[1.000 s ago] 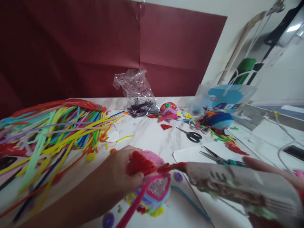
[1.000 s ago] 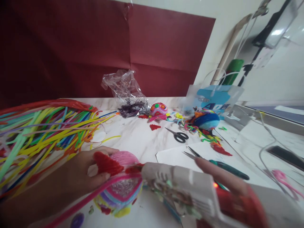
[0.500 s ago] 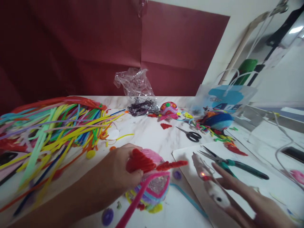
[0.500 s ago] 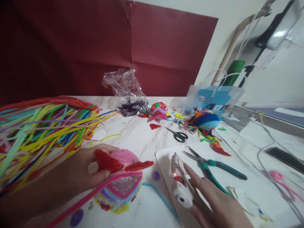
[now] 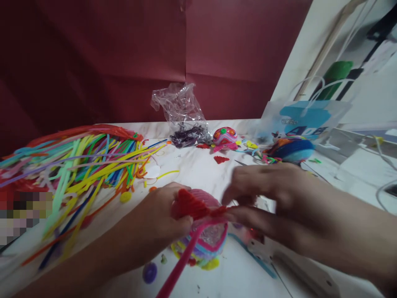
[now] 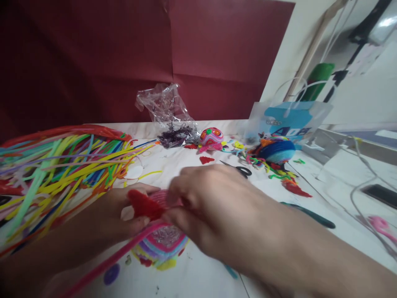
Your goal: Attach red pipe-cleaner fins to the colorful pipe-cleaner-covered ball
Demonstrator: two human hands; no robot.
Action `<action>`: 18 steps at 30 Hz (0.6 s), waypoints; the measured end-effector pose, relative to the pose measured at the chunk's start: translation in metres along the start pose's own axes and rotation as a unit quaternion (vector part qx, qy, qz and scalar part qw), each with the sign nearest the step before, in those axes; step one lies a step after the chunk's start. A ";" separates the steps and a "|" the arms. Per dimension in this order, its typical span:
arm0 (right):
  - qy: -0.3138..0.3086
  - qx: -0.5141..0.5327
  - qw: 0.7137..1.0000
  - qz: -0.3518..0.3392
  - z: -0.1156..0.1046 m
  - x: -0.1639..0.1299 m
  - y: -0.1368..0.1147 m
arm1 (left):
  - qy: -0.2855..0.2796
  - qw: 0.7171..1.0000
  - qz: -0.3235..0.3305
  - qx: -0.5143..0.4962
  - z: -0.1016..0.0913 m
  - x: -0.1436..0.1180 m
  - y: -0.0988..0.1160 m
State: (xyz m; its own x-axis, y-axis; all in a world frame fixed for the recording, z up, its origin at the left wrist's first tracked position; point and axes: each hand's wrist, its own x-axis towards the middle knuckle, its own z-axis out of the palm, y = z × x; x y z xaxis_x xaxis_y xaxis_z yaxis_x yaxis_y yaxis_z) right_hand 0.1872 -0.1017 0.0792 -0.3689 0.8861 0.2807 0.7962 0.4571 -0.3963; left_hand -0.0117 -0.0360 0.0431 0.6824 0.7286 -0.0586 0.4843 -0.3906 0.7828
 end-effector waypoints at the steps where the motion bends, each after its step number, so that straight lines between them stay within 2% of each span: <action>1: -0.026 -0.018 0.999 -0.006 0.001 0.015 -0.006 | -0.001 1.000 0.009 0.008 0.000 0.000 0.002; 3: -0.110 -0.025 0.994 -0.006 0.004 0.039 -0.012 | 0.005 0.999 0.011 0.031 -0.001 0.001 0.004; 6: -0.171 0.003 0.985 -0.031 0.009 0.058 -0.009 | 0.002 0.999 0.010 0.040 -0.001 0.003 0.004; 12: -0.193 0.020 0.979 -0.061 0.010 0.056 -0.002 | -0.008 1.000 -0.006 0.019 -0.002 0.004 -0.001; 18: -0.204 0.038 0.977 -0.051 0.008 0.051 -0.005 | -0.010 0.999 -0.026 0.021 -0.002 0.002 -0.004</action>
State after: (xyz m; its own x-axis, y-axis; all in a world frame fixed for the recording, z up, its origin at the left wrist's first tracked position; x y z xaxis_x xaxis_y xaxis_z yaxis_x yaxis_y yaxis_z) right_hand 0.1602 -0.0578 0.0886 -0.6168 0.7859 -0.0446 0.7139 0.5347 -0.4521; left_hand -0.0133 -0.0314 0.0414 0.6659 0.7377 -0.1106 0.5417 -0.3762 0.7517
